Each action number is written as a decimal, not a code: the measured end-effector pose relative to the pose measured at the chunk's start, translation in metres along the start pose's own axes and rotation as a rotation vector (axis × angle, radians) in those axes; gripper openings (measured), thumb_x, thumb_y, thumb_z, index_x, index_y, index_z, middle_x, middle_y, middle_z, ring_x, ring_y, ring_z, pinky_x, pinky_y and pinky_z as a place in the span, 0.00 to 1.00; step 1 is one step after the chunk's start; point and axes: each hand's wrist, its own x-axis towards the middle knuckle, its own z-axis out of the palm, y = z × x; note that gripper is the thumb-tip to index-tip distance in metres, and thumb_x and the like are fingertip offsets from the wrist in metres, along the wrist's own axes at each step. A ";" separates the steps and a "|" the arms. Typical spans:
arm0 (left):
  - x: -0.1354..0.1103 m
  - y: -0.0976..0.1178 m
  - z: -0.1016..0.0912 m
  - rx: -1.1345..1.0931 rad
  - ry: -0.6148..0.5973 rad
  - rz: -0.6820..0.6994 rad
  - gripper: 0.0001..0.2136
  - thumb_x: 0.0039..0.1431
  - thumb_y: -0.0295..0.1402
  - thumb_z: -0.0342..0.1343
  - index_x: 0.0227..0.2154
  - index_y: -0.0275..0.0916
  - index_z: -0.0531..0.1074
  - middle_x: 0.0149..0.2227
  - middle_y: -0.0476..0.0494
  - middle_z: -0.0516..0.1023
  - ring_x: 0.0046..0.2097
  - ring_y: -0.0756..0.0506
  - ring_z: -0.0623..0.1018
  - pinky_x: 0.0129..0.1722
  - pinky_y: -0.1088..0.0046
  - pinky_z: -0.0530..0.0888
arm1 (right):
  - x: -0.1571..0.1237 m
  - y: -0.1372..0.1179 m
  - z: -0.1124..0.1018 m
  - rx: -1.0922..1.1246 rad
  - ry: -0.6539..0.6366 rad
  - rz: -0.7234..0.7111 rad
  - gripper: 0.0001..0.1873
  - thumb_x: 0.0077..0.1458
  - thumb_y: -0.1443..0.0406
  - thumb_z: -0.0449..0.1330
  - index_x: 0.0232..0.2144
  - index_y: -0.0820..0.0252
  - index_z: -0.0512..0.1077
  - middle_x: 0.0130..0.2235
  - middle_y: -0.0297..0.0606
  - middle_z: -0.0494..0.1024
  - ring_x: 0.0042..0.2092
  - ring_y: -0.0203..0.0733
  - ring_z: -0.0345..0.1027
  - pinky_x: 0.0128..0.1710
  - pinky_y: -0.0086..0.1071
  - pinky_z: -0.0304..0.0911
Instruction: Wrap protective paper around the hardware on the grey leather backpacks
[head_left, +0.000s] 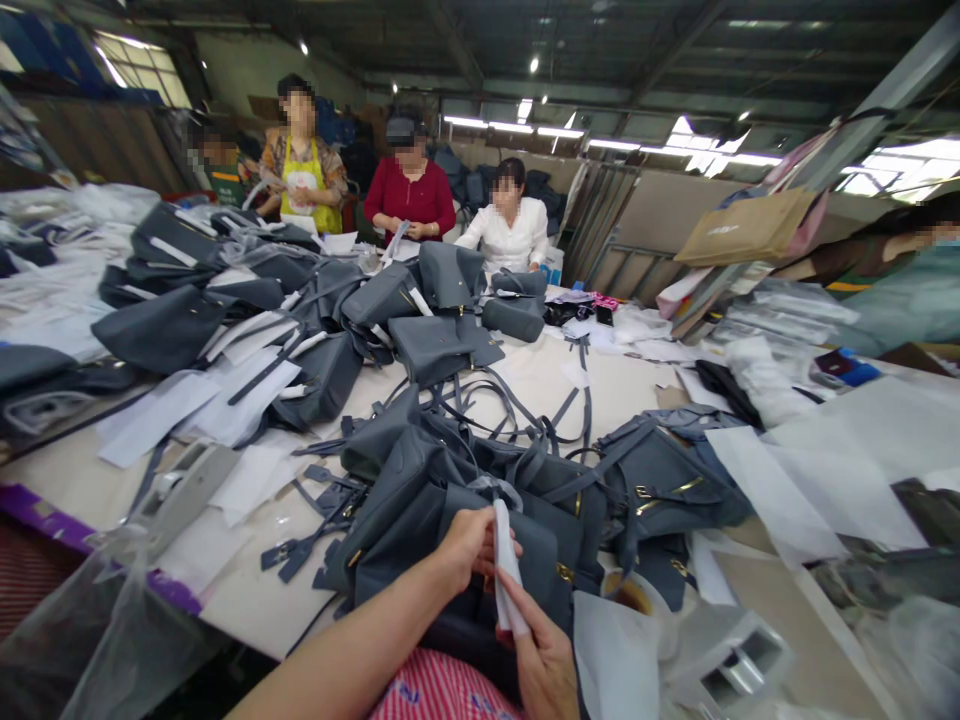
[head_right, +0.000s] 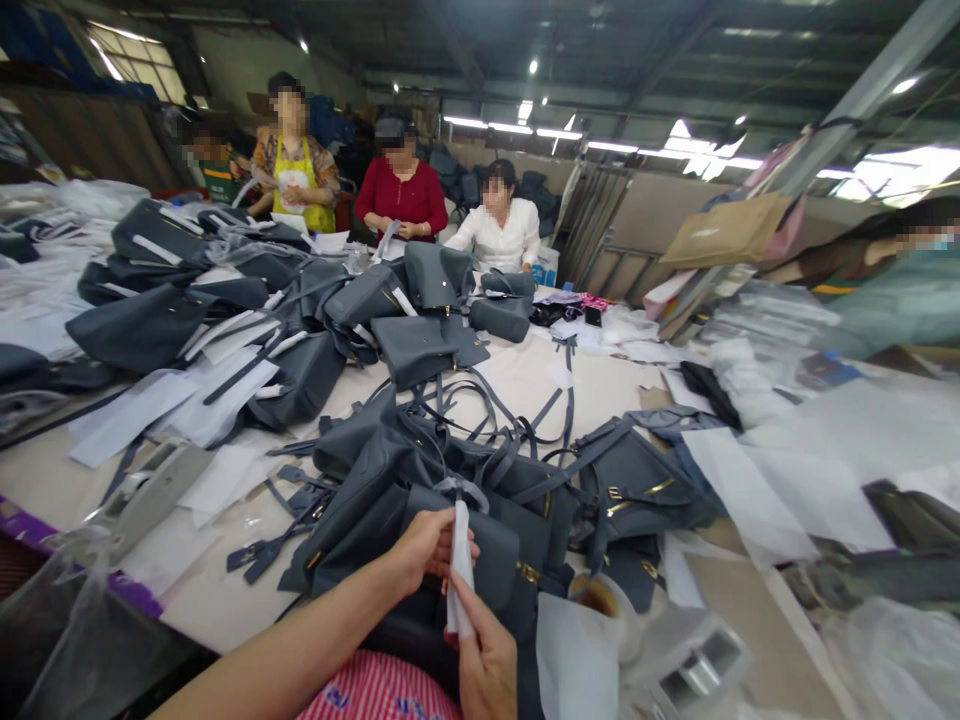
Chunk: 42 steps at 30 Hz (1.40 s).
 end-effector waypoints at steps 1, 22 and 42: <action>-0.001 0.001 -0.001 -0.020 -0.023 -0.014 0.20 0.61 0.45 0.46 0.27 0.32 0.73 0.27 0.37 0.80 0.25 0.46 0.78 0.21 0.76 0.70 | 0.001 0.001 0.001 -0.010 -0.001 -0.004 0.22 0.46 0.53 0.65 0.44 0.50 0.79 0.43 0.37 0.82 0.34 0.46 0.73 0.36 0.35 0.70; 0.006 -0.022 -0.011 0.041 0.078 0.353 0.13 0.50 0.42 0.57 0.24 0.37 0.67 0.20 0.48 0.75 0.19 0.49 0.73 0.19 0.75 0.69 | 0.094 -0.054 0.016 -0.106 -0.052 0.080 0.21 0.41 0.48 0.64 0.24 0.62 0.75 0.19 0.30 0.69 0.19 0.32 0.54 0.18 0.27 0.46; -0.001 -0.013 -0.013 0.461 0.337 0.772 0.08 0.58 0.33 0.46 0.26 0.40 0.67 0.24 0.51 0.70 0.27 0.49 0.71 0.28 0.77 0.65 | 0.096 -0.045 0.028 0.219 -0.089 0.192 0.18 0.40 0.52 0.65 0.21 0.59 0.66 0.17 0.20 0.51 0.17 0.24 0.39 0.16 0.23 0.34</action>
